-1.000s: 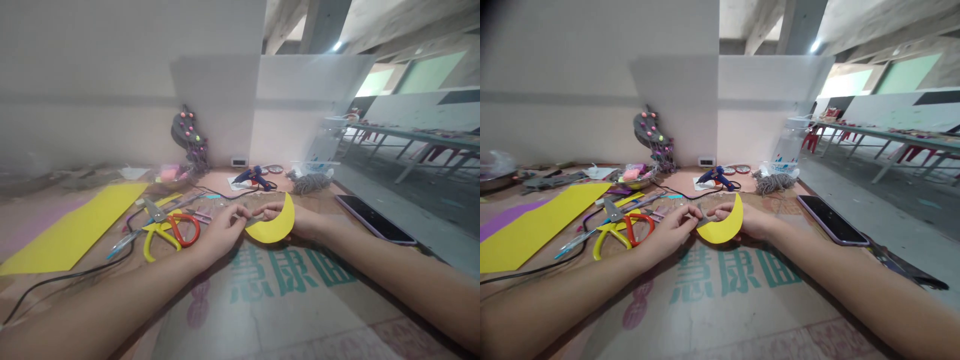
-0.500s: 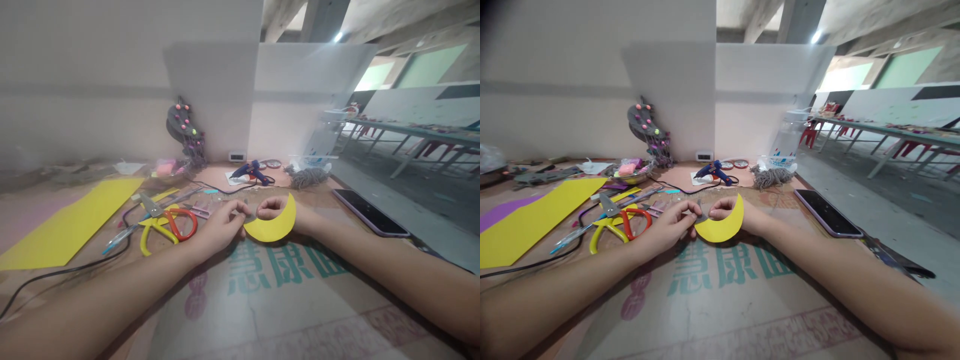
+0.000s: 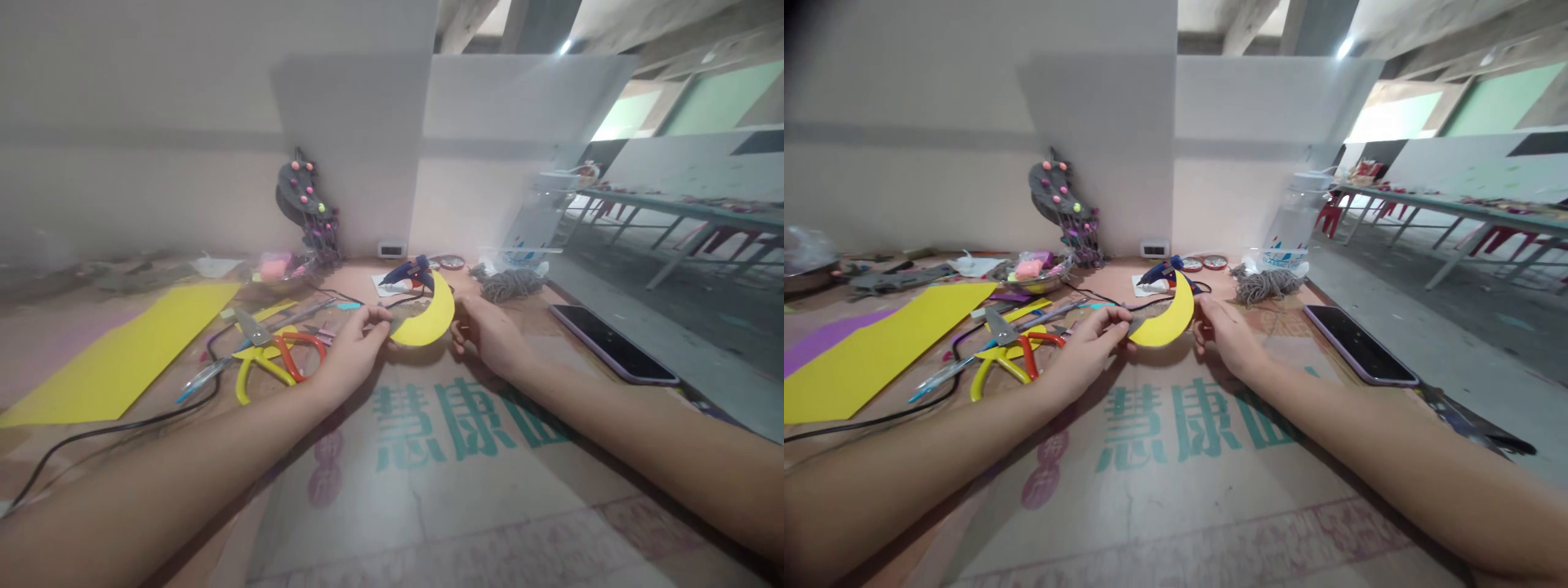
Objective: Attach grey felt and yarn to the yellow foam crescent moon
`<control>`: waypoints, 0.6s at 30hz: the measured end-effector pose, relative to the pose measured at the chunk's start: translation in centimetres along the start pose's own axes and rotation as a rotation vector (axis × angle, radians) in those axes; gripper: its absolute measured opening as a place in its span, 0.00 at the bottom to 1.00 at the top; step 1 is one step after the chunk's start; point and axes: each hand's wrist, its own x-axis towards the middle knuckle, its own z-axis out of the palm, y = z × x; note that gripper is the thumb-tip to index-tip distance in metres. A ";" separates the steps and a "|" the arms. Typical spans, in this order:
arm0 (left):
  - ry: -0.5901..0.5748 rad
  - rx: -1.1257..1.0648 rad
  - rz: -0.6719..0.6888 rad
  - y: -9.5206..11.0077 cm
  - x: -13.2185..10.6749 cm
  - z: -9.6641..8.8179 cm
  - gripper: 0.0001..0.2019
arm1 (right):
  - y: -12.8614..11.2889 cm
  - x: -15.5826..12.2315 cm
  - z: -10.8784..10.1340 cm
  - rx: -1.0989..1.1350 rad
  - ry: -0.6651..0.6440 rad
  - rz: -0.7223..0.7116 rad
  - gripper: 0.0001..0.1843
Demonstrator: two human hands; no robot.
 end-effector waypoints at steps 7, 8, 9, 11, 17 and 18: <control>-0.072 0.039 0.124 -0.1 -0.5 0.0 0.07 | -0.7 -0.6 0.7 -0.325 -0.201 0.129 0.27; -0.085 0.034 0.144 -0.1 -0.6 0.1 0.09 | -0.8 -0.7 0.8 -0.356 -0.226 0.133 0.27; -0.094 0.021 0.160 0.0 -0.6 0.1 0.11 | -0.8 -0.7 0.9 -0.370 -0.234 0.127 0.27; -0.099 -0.017 0.169 0.1 -0.6 0.1 0.17 | -0.9 -0.6 0.9 -0.355 -0.203 0.104 0.25; -0.155 0.151 0.079 0.7 -0.1 -0.1 0.14 | -0.9 -0.6 0.7 -0.317 -0.178 0.067 0.24; -0.176 0.214 0.078 0.9 -0.1 -0.1 0.13 | -0.8 -0.6 0.7 -0.333 -0.183 0.064 0.25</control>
